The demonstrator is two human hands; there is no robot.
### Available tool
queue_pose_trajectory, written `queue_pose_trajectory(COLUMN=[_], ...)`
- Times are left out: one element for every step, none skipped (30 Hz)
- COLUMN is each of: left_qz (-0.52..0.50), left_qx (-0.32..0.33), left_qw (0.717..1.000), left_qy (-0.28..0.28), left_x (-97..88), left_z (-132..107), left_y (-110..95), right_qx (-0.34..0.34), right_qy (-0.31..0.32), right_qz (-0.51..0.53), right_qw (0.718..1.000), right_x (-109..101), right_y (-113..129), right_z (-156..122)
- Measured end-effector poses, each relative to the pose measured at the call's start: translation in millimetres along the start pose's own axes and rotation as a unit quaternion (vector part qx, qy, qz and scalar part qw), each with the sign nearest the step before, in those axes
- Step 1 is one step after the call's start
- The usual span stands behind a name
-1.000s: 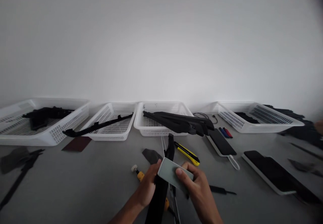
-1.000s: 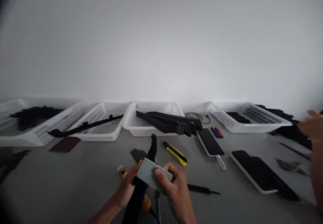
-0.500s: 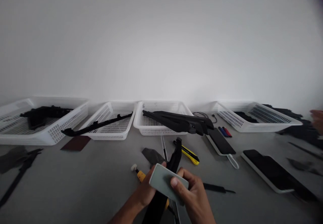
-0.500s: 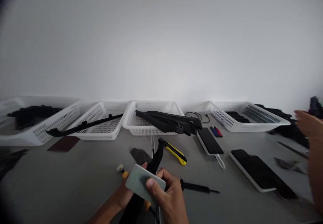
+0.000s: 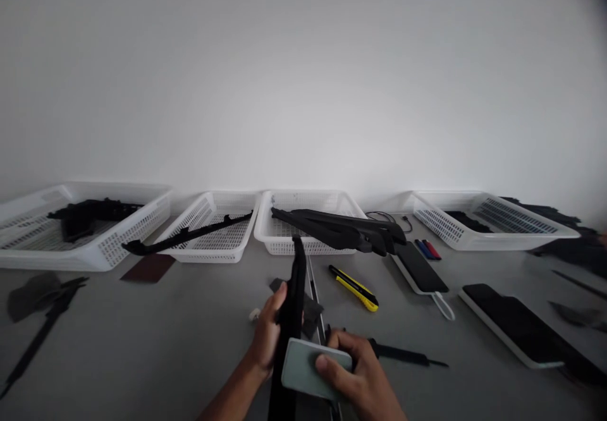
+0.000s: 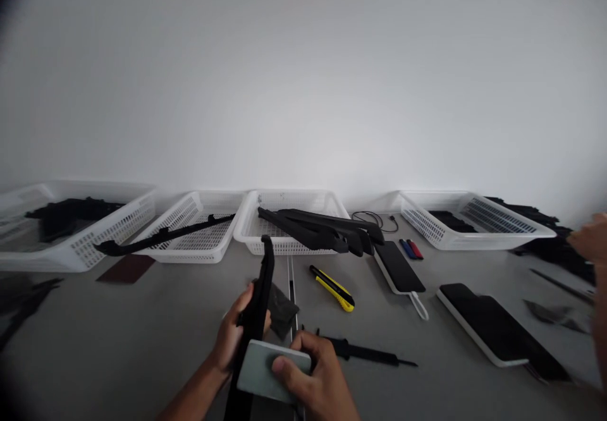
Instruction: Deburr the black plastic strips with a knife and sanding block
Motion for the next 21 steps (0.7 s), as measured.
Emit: queue_pose_trajectory(left_qz=[-0.013,-0.019,-0.020,-0.014,-0.007,-0.004,-0.008,-0.019,-0.035,-0.053,-0.070,-0.083,-0.090,-0.089,-0.080,-0.063,-0.040,-0.014,0.014,0.040,0.061], left_qx=[-0.003,0.000,0.007,0.015,0.019,0.014,0.001,-0.018,-0.038,-0.055,-0.068,-0.076,-0.081,-0.085,-0.087,-0.085,-0.075,-0.054,-0.027,0.003,0.027], left_qw=[1.000,1.000,0.999,0.999,0.999,1.000,1.000,1.000,0.998,0.994,0.989,0.985,0.982,0.982,0.983,0.984,0.987,0.989,0.991,0.992,0.991], left_qy=[-0.012,-0.021,-0.029,-0.035,-0.034,-0.026,-0.009,0.016,0.046,0.078,0.107,0.128,0.142,0.145,0.143,0.140,0.137,0.134,0.129,0.122,0.112], left_x=[-0.7,-1.2,-1.5,-1.5,-0.7,1.0,3.6,7.1,11.2,15.3,18.9,21.5,22.8,22.9,22.2,20.9,19.5,18.1,16.8,15.7,14.5], left_z=[0,0,-1,-2,-4,-5,-5,-5,-4,-2,0,1,2,2,1,-1,-3,-7,-10,-12,-14], left_y=[0,0,0,-1,-1,-2,-2,-3,-4,-4,-4,-3,-2,1,4,7,9,10,10,8,7], right_qx=[0.010,0.014,0.012,0.005,-0.003,-0.011,-0.020,-0.026,-0.031,-0.034,-0.037,-0.036,-0.036,-0.036,-0.039,-0.047,-0.055,-0.064,-0.073,-0.079,-0.085], right_qy=[-0.010,-0.016,-0.020,-0.027,-0.037,-0.048,-0.057,-0.061,-0.063,-0.063,-0.058,-0.052,-0.045,-0.040,-0.041,-0.050,-0.062,-0.073,-0.079,-0.083,-0.086], right_qz=[-0.010,-0.018,-0.024,-0.030,-0.038,-0.046,-0.052,-0.057,-0.058,-0.054,-0.048,-0.041,-0.035,-0.030,-0.027,-0.024,-0.023,-0.025,-0.028,-0.033,-0.038], right_qw=[1.000,1.000,0.999,0.999,0.999,0.998,0.997,0.996,0.996,0.996,0.996,0.997,0.998,0.998,0.998,0.997,0.996,0.995,0.994,0.993,0.992], right_x=[0,1,3,5,8,11,13,14,15,15,14,12,10,6,2,-3,-7,-11,-14,-16,-16], right_y=[-3,-5,-6,-7,-7,-6,-4,-2,0,3,6,10,14,18,23,28,32,35,38,39,39], right_z=[-3,-5,-8,-10,-11,-12,-13,-13,-12,-11,-9,-6,-3,1,5,9,13,16,19,22,24])
Point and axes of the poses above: each hand's wrist, its own z-axis towards the middle knuckle, its own x-axis out of the palm, y = z × x, the point moved 3 cm from there along z, towards the middle knuckle, and after that the axes turned 2 degrees about y, right-handed, at the moved point
